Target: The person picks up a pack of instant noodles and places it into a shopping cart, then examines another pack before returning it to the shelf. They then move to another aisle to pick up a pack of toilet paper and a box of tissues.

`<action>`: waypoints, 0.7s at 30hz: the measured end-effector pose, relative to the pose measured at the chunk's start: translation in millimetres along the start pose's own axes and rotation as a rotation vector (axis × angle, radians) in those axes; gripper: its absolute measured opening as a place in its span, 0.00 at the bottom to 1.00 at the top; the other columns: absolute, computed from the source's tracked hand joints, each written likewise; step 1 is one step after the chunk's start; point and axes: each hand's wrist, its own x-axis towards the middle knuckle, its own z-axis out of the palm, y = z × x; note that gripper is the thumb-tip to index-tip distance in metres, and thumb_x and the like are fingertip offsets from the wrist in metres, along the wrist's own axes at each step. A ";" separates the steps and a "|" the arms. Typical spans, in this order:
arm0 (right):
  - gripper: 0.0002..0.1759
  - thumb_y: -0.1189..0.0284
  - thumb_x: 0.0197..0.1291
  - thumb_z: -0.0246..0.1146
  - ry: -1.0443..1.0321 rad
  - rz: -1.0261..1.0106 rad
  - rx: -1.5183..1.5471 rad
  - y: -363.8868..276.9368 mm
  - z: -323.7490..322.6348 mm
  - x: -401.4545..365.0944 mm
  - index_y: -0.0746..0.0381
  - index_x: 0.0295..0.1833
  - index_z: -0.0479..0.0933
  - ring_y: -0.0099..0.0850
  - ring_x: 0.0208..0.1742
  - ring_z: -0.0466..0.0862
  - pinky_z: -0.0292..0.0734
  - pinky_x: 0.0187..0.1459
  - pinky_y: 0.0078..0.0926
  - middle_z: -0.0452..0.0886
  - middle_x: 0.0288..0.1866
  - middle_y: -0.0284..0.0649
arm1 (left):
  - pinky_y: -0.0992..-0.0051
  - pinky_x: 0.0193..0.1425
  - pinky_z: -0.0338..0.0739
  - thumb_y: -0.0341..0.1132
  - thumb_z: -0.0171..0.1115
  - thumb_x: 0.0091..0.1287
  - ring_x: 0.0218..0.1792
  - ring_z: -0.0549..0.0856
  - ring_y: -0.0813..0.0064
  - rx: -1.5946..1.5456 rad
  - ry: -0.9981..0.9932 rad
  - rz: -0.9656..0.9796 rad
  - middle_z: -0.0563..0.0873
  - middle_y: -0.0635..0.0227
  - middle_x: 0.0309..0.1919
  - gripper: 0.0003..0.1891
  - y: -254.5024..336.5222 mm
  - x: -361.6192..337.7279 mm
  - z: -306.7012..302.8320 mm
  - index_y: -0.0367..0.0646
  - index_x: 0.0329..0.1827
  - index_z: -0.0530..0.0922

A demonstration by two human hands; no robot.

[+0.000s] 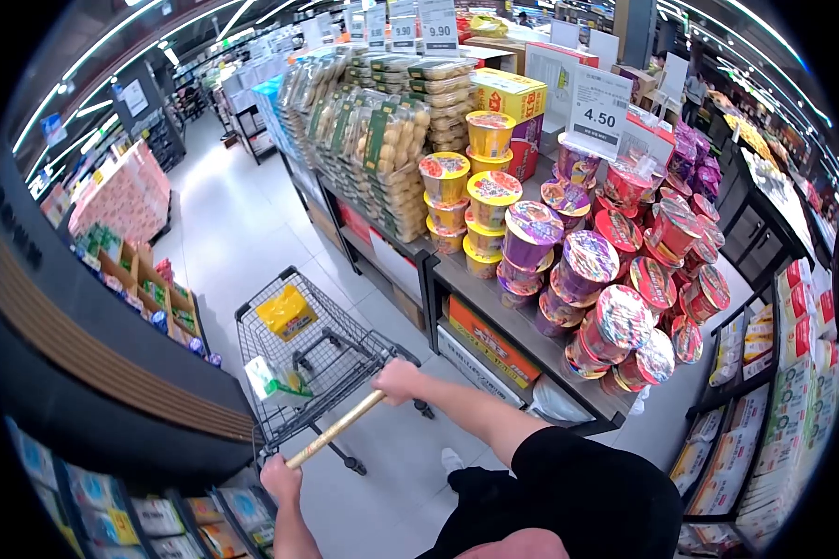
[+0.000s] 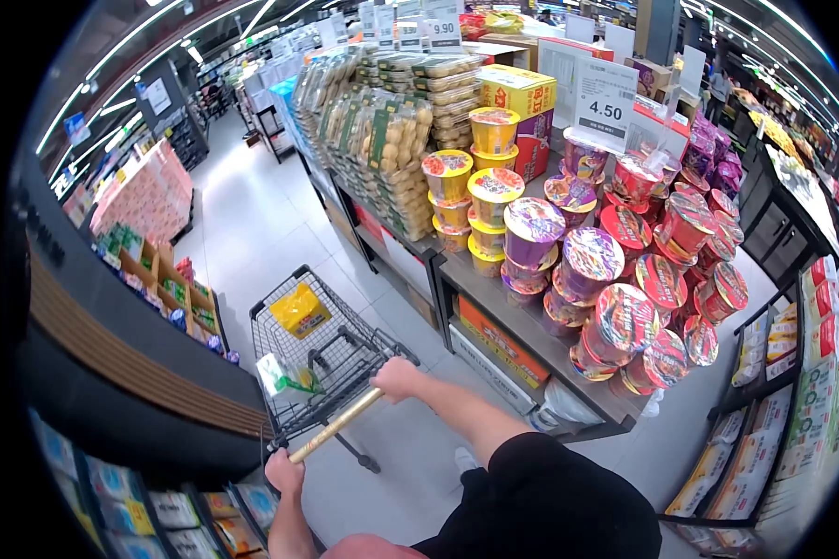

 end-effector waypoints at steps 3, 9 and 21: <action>0.20 0.49 0.51 0.65 0.031 -0.074 0.080 21.3 -3.7 38.1 0.56 0.30 0.83 0.47 0.29 0.85 0.81 0.33 0.46 0.83 0.23 0.43 | 0.56 0.37 0.76 0.32 0.69 0.46 0.31 0.83 0.53 0.010 -0.030 -0.029 0.82 0.60 0.24 0.07 -5.7 39.4 14.9 0.45 0.22 0.76; 0.29 0.41 0.64 0.55 -0.018 0.211 0.335 40.5 -21.8 123.1 0.54 0.34 0.87 0.48 0.33 0.86 0.80 0.37 0.46 0.87 0.29 0.43 | 0.54 0.34 0.76 0.31 0.69 0.46 0.28 0.82 0.51 0.002 -0.006 -0.027 0.80 0.59 0.22 0.09 -23.2 108.5 42.0 0.44 0.21 0.75; 0.15 0.62 0.57 0.61 0.001 0.521 0.403 96.0 -19.2 310.9 0.59 0.46 0.81 0.48 0.46 0.87 0.81 0.48 0.50 0.88 0.43 0.48 | 0.57 0.35 0.76 0.32 0.70 0.44 0.28 0.82 0.55 0.020 0.030 -0.014 0.81 0.61 0.22 0.09 -81.1 272.7 97.7 0.45 0.20 0.76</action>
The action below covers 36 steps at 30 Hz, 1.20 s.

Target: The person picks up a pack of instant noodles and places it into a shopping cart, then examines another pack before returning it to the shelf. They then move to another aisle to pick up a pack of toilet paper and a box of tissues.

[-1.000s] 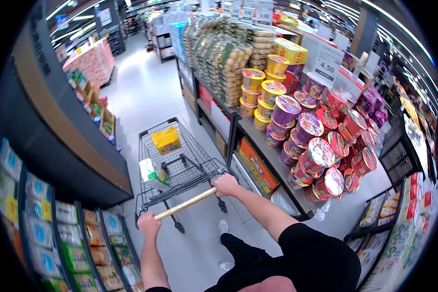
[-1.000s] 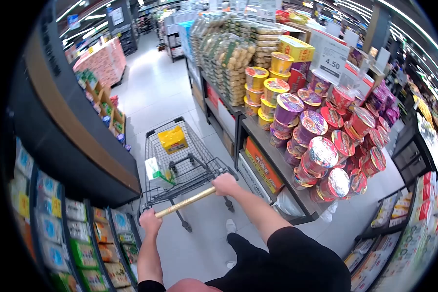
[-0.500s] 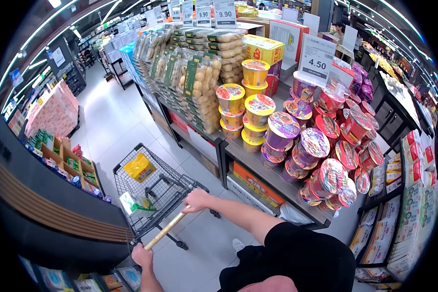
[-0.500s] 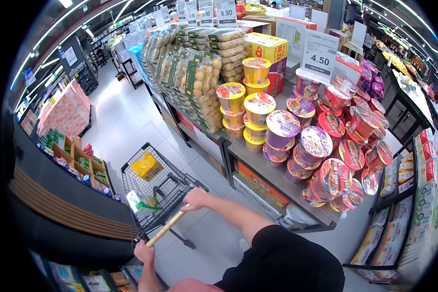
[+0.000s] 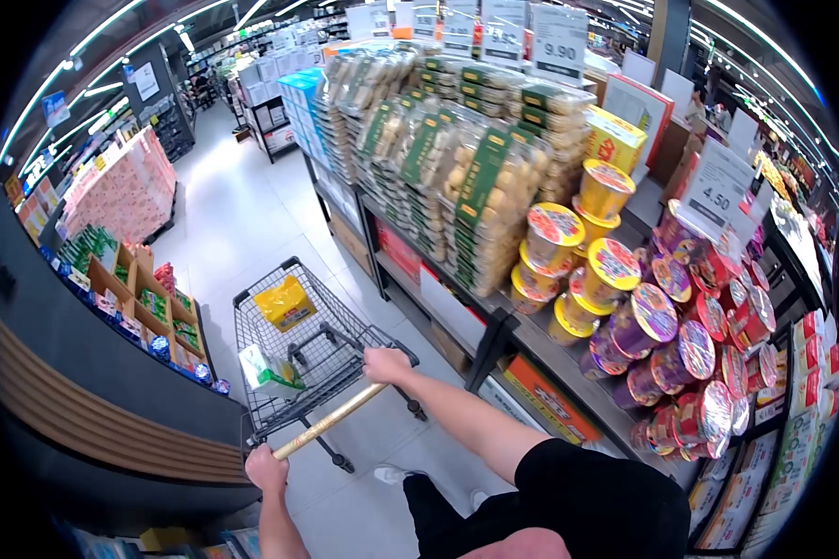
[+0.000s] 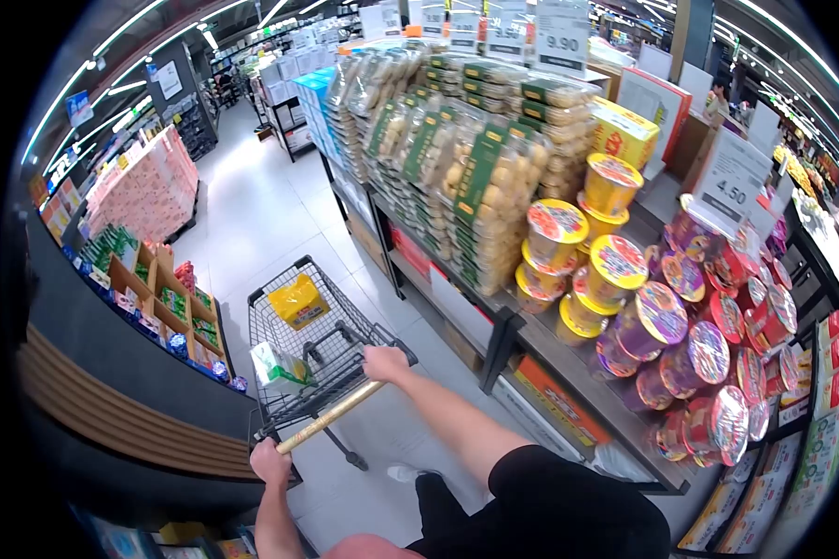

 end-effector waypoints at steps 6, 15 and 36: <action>0.15 0.59 0.59 0.64 -0.062 0.057 -0.064 -18.2 -5.0 95.9 0.56 0.45 0.83 0.47 0.49 0.87 0.80 0.49 0.48 0.88 0.44 0.46 | 0.58 0.36 0.77 0.34 0.72 0.43 0.29 0.84 0.56 -0.045 -0.011 -0.017 0.82 0.61 0.22 0.08 -30.6 89.5 36.5 0.47 0.20 0.79; 0.20 0.58 0.65 0.52 0.007 0.113 -0.144 -50.8 -3.2 193.7 0.59 0.43 0.85 0.46 0.48 0.87 0.81 0.50 0.47 0.88 0.44 0.49 | 0.58 0.34 0.78 0.35 0.73 0.43 0.28 0.84 0.57 -0.074 -0.044 0.003 0.83 0.62 0.22 0.09 -69.4 202.7 81.4 0.47 0.20 0.79; 0.20 0.59 0.62 0.54 -0.030 0.151 -0.138 -74.3 -53.3 482.5 0.58 0.45 0.87 0.48 0.48 0.88 0.81 0.51 0.44 0.88 0.45 0.48 | 0.59 0.33 0.77 0.37 0.74 0.45 0.27 0.83 0.59 -0.040 -0.050 0.014 0.82 0.64 0.20 0.10 -92.2 455.9 185.0 0.48 0.20 0.78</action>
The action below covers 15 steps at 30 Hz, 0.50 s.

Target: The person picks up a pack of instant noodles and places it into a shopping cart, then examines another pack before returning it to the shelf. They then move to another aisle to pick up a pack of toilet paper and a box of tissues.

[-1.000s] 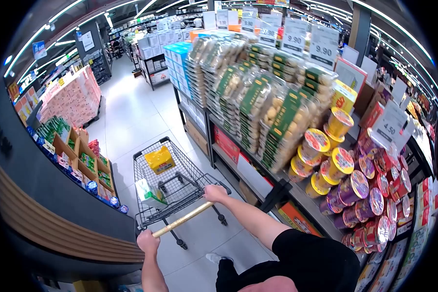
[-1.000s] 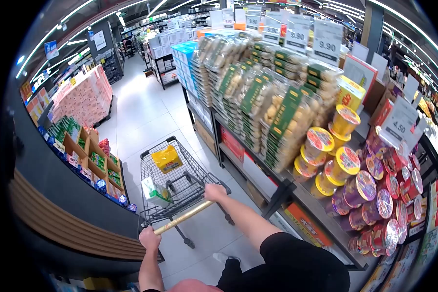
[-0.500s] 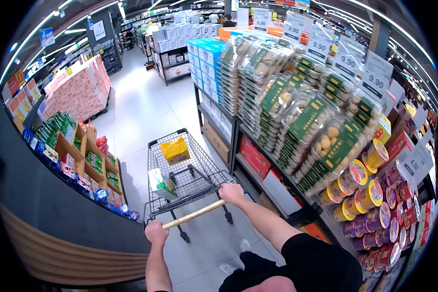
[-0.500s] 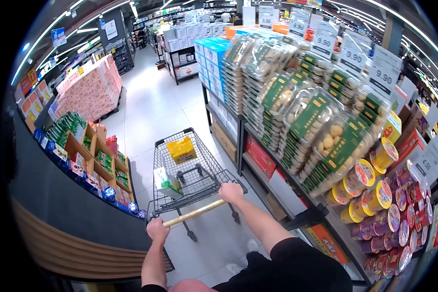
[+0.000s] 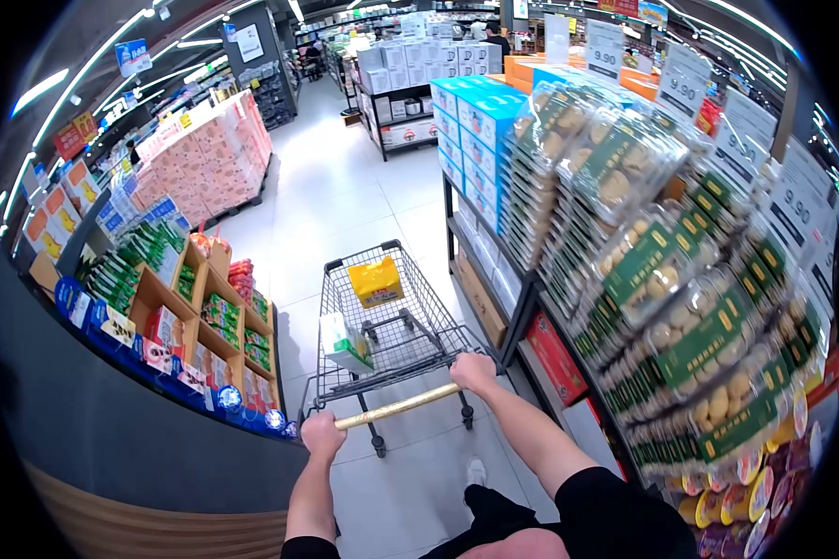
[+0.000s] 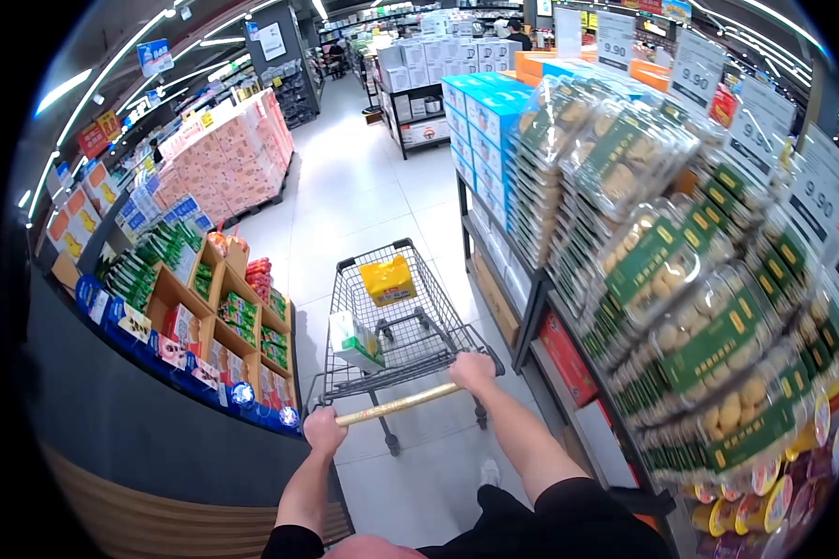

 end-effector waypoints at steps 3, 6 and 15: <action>0.19 0.61 0.57 0.59 -0.080 0.007 -0.025 -5.0 -13.9 49.6 0.61 0.44 0.88 0.46 0.50 0.88 0.82 0.50 0.40 0.89 0.46 0.49 | 0.59 0.33 0.77 0.37 0.73 0.45 0.27 0.83 0.59 0.020 -0.001 -0.021 0.82 0.65 0.21 0.09 2.9 34.7 12.5 0.48 0.21 0.79; 0.19 0.62 0.55 0.60 -0.123 -0.003 -0.024 -8.7 -21.6 93.9 0.61 0.45 0.88 0.46 0.50 0.88 0.82 0.50 0.39 0.89 0.47 0.49 | 0.60 0.33 0.77 0.36 0.73 0.46 0.28 0.84 0.60 0.042 -0.034 -0.056 0.82 0.65 0.22 0.09 7.9 68.2 21.6 0.48 0.21 0.79; 0.18 0.60 0.60 0.56 -0.083 -0.073 -0.058 -39.0 -41.2 217.7 0.58 0.43 0.87 0.47 0.50 0.87 0.81 0.52 0.43 0.88 0.46 0.48 | 0.61 0.34 0.79 0.38 0.73 0.45 0.28 0.84 0.60 0.072 -0.029 -0.107 0.83 0.64 0.22 0.09 -12.7 177.5 65.5 0.48 0.21 0.79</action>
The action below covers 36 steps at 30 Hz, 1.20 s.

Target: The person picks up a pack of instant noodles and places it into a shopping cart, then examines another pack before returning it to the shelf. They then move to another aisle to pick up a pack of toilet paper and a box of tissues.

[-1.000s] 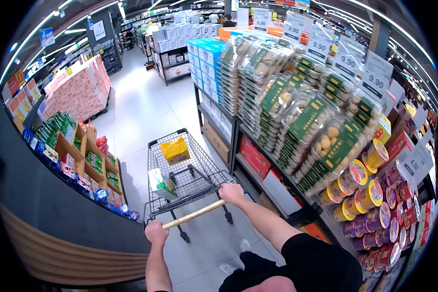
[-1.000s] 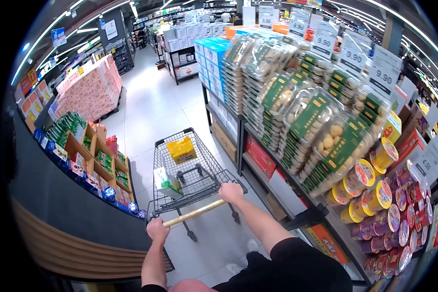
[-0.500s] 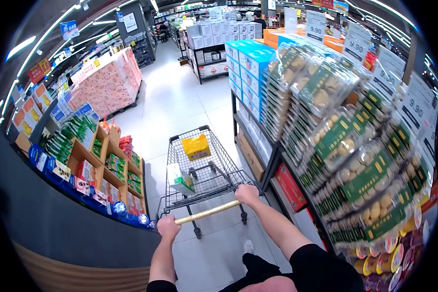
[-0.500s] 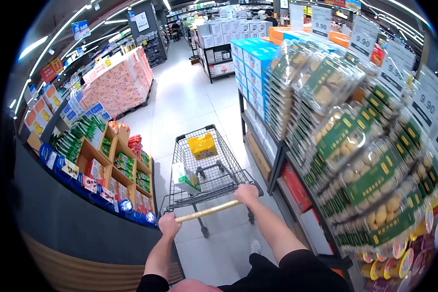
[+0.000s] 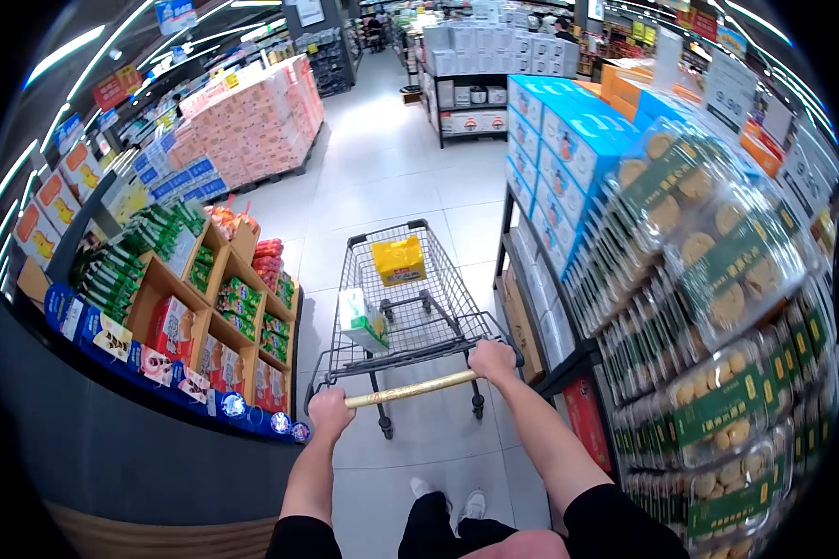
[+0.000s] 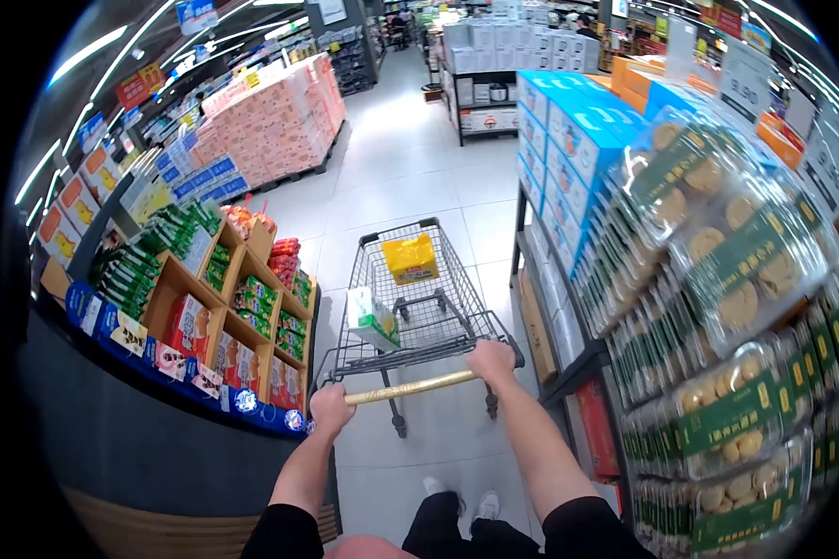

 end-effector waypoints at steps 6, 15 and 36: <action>0.20 0.62 0.58 0.55 0.046 0.004 0.023 -30.3 -22.2 84.1 0.61 0.46 0.86 0.47 0.50 0.87 0.79 0.54 0.42 0.88 0.46 0.50 | 0.62 0.33 0.80 0.38 0.72 0.44 0.27 0.84 0.60 -0.003 0.043 0.004 0.83 0.66 0.21 0.09 -22.7 91.1 29.8 0.48 0.20 0.79; 0.22 0.60 0.59 0.55 0.002 0.002 -0.068 -80.0 -53.4 237.2 0.62 0.48 0.85 0.49 0.53 0.86 0.79 0.56 0.43 0.87 0.49 0.52 | 0.64 0.32 0.79 0.37 0.69 0.48 0.28 0.85 0.63 -0.060 0.073 0.080 0.83 0.67 0.21 0.08 -67.3 247.1 87.7 0.49 0.19 0.78; 0.19 0.59 0.60 0.56 0.104 0.124 0.002 -100.9 -132.4 538.1 0.57 0.45 0.86 0.48 0.49 0.87 0.81 0.53 0.43 0.88 0.45 0.47 | 0.62 0.29 0.76 0.37 0.71 0.45 0.25 0.82 0.60 -0.161 0.136 0.109 0.81 0.65 0.19 0.08 -66.7 549.0 211.8 0.48 0.19 0.79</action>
